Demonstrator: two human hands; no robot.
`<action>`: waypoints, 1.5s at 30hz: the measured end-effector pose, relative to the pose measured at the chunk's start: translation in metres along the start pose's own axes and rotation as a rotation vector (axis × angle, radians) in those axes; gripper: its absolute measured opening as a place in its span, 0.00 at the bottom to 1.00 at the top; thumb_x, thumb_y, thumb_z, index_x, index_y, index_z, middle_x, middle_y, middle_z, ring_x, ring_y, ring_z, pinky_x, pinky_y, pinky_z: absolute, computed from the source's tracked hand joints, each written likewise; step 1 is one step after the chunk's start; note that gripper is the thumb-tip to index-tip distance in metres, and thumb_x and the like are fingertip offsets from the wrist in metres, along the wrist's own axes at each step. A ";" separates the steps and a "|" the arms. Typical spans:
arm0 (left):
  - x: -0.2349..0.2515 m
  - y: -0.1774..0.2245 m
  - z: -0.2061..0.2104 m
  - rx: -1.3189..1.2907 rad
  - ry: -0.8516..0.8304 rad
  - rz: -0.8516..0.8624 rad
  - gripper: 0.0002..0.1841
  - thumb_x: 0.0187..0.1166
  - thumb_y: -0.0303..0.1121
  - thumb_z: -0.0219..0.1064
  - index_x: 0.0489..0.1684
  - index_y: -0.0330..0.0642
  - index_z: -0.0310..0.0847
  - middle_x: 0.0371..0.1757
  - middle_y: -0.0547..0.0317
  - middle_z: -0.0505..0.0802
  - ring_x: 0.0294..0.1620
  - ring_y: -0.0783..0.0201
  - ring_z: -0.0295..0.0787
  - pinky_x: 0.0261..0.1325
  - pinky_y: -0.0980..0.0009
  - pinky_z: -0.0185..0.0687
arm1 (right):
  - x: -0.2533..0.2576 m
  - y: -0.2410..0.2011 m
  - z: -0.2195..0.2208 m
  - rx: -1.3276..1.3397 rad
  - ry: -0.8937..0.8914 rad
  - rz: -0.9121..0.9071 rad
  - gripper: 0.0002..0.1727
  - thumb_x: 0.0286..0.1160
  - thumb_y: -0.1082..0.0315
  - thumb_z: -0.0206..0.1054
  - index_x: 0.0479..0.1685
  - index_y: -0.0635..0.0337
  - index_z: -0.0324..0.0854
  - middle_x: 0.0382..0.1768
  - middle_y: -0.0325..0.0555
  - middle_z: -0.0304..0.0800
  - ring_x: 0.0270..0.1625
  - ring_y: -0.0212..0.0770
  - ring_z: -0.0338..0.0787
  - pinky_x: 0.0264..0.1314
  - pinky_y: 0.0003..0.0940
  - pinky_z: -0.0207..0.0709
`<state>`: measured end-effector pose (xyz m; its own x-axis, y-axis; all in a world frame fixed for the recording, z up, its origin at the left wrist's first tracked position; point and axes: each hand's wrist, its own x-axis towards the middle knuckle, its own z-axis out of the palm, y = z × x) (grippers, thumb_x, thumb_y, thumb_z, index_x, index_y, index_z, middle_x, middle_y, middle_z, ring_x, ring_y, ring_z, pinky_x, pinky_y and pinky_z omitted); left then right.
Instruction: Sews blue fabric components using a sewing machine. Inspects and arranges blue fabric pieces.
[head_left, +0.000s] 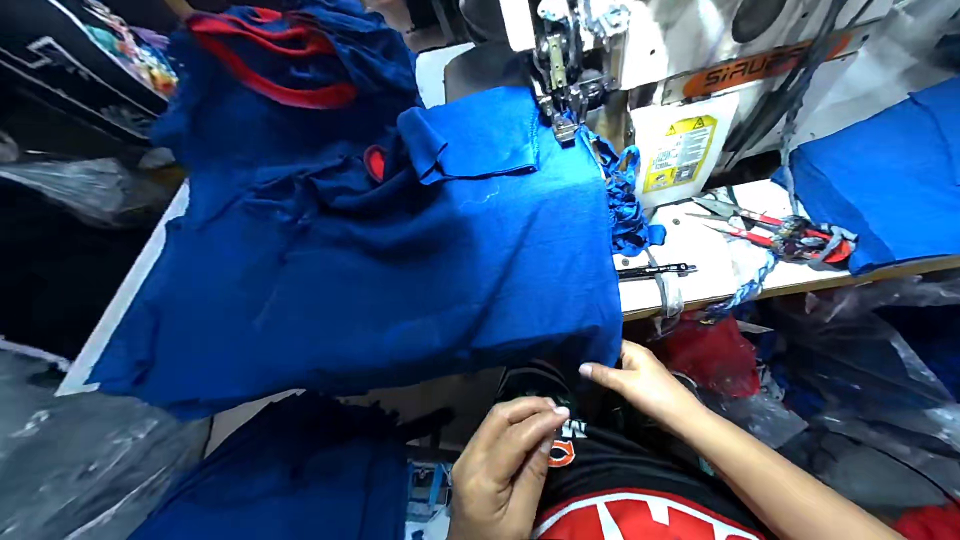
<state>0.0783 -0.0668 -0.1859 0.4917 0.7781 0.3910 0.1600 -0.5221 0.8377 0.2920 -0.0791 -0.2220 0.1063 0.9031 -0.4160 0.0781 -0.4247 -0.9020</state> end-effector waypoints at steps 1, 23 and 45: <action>0.001 -0.001 0.001 0.019 0.014 0.019 0.11 0.89 0.36 0.60 0.55 0.49 0.89 0.57 0.66 0.91 0.64 0.79 0.85 0.68 0.82 0.80 | 0.004 0.004 0.001 0.010 0.019 0.002 0.12 0.78 0.64 0.72 0.49 0.65 0.88 0.41 0.44 0.91 0.48 0.31 0.89 0.57 0.35 0.81; 0.001 0.016 0.018 -0.662 0.055 -0.220 0.19 0.76 0.23 0.69 0.61 0.17 0.80 0.53 0.48 0.93 0.56 0.76 0.88 0.65 0.77 0.81 | -0.061 -0.063 0.011 0.231 -0.198 -0.348 0.15 0.89 0.51 0.56 0.57 0.38 0.88 0.47 0.27 0.96 0.49 0.28 0.95 0.56 0.28 0.89; 0.007 0.014 0.004 -0.900 -0.106 -0.367 0.22 0.86 0.59 0.54 0.47 0.62 0.94 0.49 0.85 0.95 0.56 0.87 0.87 0.64 0.79 0.81 | -0.054 -0.064 0.013 -0.530 0.210 -1.039 0.05 0.80 0.70 0.68 0.43 0.56 0.90 0.31 0.51 0.86 0.40 0.34 0.85 0.49 0.15 0.76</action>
<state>0.0875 -0.0698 -0.1729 0.6234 0.7804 0.0485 -0.3732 0.2424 0.8955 0.2689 -0.0997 -0.1438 -0.0939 0.8238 0.5591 0.6185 0.4883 -0.6156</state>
